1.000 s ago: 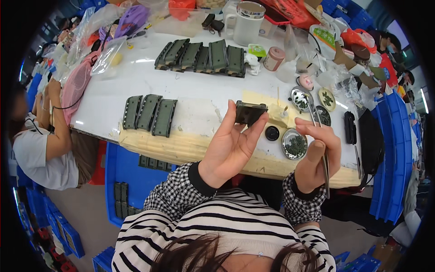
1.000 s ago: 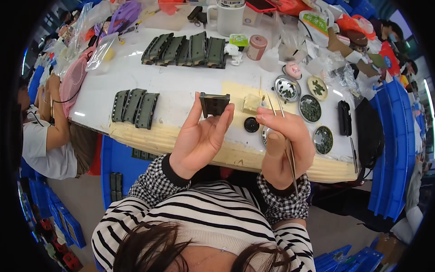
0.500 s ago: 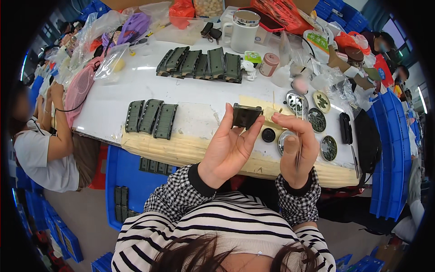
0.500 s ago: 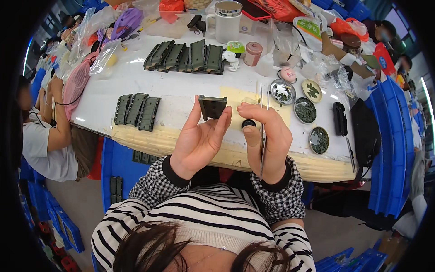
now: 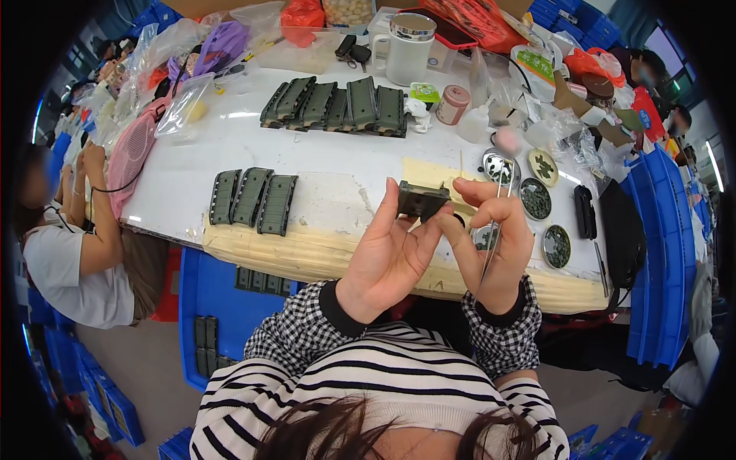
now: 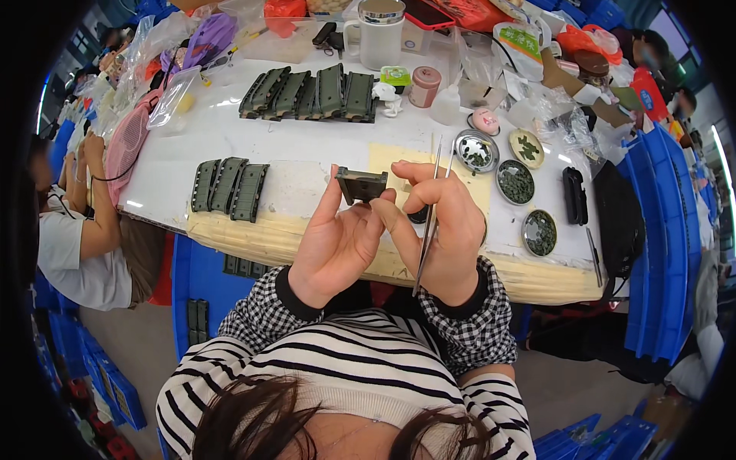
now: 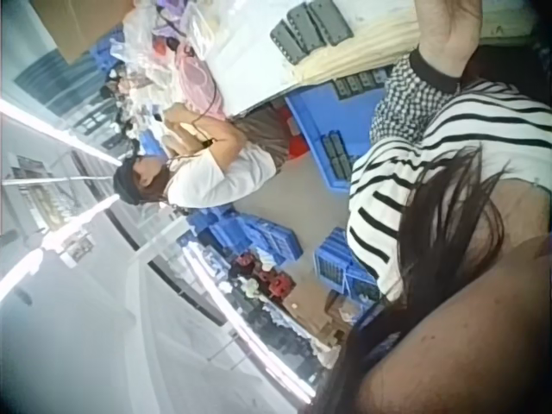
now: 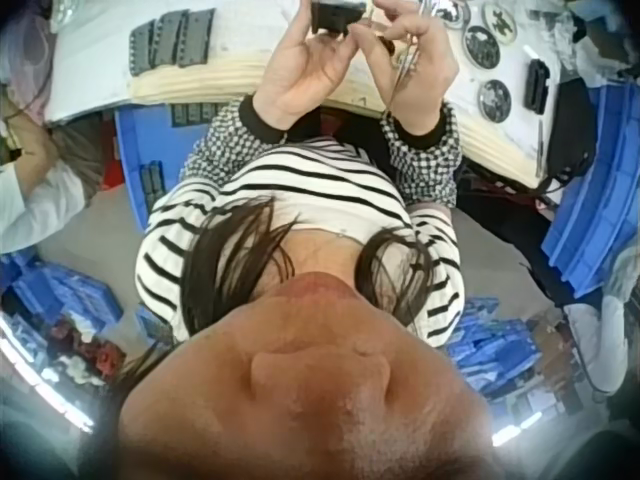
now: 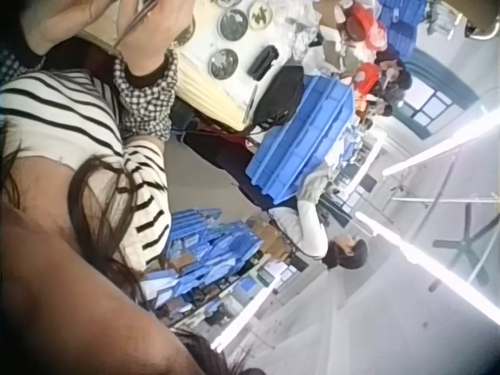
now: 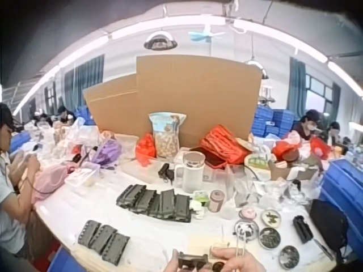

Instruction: Apply adhesive and assemble small detail parts onto the hull of a model tank.

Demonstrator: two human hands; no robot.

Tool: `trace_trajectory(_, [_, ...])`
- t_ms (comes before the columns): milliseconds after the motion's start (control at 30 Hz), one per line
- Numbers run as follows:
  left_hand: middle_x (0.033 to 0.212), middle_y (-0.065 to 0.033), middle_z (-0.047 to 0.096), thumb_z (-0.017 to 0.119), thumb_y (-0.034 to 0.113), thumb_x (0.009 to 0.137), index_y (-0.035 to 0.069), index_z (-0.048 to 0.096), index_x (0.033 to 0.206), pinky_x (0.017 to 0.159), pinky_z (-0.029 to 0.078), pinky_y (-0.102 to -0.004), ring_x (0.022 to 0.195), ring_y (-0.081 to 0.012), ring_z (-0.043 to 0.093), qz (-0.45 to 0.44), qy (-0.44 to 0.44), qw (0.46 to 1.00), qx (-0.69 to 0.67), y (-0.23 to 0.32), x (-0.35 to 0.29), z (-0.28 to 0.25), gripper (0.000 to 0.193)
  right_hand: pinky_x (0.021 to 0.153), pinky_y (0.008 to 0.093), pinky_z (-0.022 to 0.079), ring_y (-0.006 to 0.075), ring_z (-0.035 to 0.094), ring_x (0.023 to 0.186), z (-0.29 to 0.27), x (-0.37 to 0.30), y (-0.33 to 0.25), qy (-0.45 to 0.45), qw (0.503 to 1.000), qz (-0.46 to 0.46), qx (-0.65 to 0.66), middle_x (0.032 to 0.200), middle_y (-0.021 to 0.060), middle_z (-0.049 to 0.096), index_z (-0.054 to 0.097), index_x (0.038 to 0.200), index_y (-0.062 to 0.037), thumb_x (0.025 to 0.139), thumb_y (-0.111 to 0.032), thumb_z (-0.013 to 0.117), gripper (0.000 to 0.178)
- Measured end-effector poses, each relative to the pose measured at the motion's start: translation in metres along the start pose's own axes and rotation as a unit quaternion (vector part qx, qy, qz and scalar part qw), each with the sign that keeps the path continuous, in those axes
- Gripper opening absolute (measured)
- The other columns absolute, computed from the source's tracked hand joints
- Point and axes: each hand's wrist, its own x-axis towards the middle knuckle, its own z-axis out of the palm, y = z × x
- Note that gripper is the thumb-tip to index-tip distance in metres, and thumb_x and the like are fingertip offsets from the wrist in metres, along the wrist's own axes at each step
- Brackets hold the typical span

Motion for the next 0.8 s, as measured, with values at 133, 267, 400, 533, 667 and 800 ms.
trace_trajectory(133, [0.123,-0.0132,0.052,0.048,0.045,0.096,0.0,0.04,0.132,0.096,0.053,-0.0317,0.11,-0.0212,0.058,-0.015,0.024,0.999,0.036,-0.007,-0.007,-0.001,0.058,0.071,0.0298,0.053,0.0243,0.068,0.084,-0.008,-0.001,0.001,-0.043,0.997,0.034,0.06,0.094,0.0173,0.066,0.046,0.079,-0.0051,0.073,0.004,0.074,0.03])
trace_trajectory(267, [0.134,-0.0144,0.046,0.039,0.058,0.095,0.006,0.022,0.147,0.104,0.044,-0.0398,0.119,-0.0272,0.053,-0.082,-0.122,0.988,0.055,-0.007,-0.021,-0.018,0.075,0.074,0.0286,0.054,0.0207,0.068,0.086,-0.026,-0.002,-0.009,-0.066,0.968,0.12,0.209,0.096,0.0187,0.065,0.041,0.077,-0.0071,0.076,0.008,0.071,0.033])
trace_trajectory(400, [0.136,-0.0173,0.044,0.048,0.057,0.091,0.0,0.026,0.144,0.095,0.048,-0.0504,0.115,-0.0295,0.056,-0.227,-0.215,0.94,0.135,0.001,-0.025,-0.038,0.08,0.078,0.0289,0.054,0.0188,0.066,0.088,-0.043,-0.006,-0.009,-0.186,0.903,0.183,0.342,0.099,0.0194,0.064,0.038,0.079,-0.0077,0.078,0.012,0.065,0.033])
trace_trajectory(533, [0.113,-0.0148,0.061,0.065,0.022,0.09,-0.003,0.042,0.13,0.089,0.054,-0.0403,0.098,-0.0273,0.065,-0.303,-0.197,0.891,0.276,0.009,-0.034,-0.035,0.053,0.082,0.0325,0.055,0.0256,0.064,0.099,-0.039,-0.012,-0.009,-0.221,0.878,0.203,0.373,0.101,0.0225,0.063,0.038,0.084,-0.0086,0.076,0.011,0.061,0.031])
trace_trajectory(667, [0.108,-0.0135,0.064,0.058,0.008,0.093,-0.005,0.045,0.126,0.087,0.053,-0.0336,0.097,-0.0211,0.065,-0.094,-0.094,0.876,0.463,0.014,-0.043,-0.006,0.038,0.097,0.0377,0.046,0.0252,0.057,0.113,-0.061,-0.018,-0.002,-0.096,0.917,0.234,0.309,0.117,0.0253,0.058,0.045,0.095,-0.0036,0.095,-0.016,0.053,0.015])
trace_trajectory(800, [0.11,-0.0134,0.063,0.051,0.003,0.096,-0.005,0.045,0.126,0.09,0.051,-0.0292,0.101,-0.0165,0.062,0.055,-0.014,0.822,0.566,0.012,-0.037,-0.003,0.032,0.105,0.0433,0.032,0.0413,0.047,0.123,-0.096,-0.015,0.03,-0.083,0.957,0.107,-0.255,0.13,0.0304,0.049,0.051,0.126,-0.0014,0.102,-0.027,0.042,0.037])
